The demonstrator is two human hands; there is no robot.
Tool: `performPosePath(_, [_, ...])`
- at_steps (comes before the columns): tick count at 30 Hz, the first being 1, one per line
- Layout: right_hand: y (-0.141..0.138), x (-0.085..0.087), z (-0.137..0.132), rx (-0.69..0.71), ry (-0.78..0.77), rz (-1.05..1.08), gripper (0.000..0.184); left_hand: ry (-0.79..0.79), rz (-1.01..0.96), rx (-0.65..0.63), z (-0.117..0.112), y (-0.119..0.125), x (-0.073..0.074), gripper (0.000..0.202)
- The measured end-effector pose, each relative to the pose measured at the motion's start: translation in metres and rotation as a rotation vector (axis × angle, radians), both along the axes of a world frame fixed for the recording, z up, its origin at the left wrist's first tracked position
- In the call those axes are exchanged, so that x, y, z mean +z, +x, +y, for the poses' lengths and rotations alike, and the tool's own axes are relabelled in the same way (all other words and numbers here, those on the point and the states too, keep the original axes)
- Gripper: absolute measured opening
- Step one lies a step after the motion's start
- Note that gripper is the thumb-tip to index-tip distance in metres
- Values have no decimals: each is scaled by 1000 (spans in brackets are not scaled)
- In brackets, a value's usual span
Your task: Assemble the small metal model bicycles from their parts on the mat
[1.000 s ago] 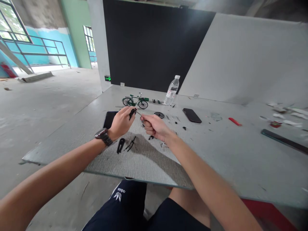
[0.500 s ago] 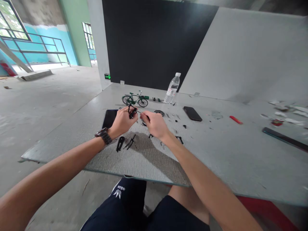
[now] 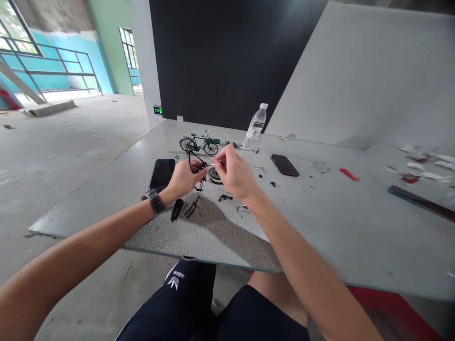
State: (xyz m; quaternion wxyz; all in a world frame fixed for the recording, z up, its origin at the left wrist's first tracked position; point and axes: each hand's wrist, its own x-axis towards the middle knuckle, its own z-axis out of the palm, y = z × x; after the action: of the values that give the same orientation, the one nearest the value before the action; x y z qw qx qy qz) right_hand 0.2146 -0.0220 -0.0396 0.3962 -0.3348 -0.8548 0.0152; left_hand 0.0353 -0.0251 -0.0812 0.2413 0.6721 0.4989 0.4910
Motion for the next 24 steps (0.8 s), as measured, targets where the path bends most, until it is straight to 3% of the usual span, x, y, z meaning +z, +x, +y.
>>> performPosePath(3, [0,-1,2,44,9,139,17,-84,-135,-70,-2,1,2,18])
performPosePath(9, [0,-1,2,75,28,229,11,-187,-401,-205,-8,5,8,17])
performPosePath(13, [0,0,1,60,15,240,8,-218,-448,-249,-8,6,8,20])
performPosePath(19, [-3,0,-2,155,-62,262,17,-258,-505,-279,-9,7,6,20])
performPosePath(24, [-4,0,-4,173,22,244,22,-253,-529,-314,-10,8,6,19])
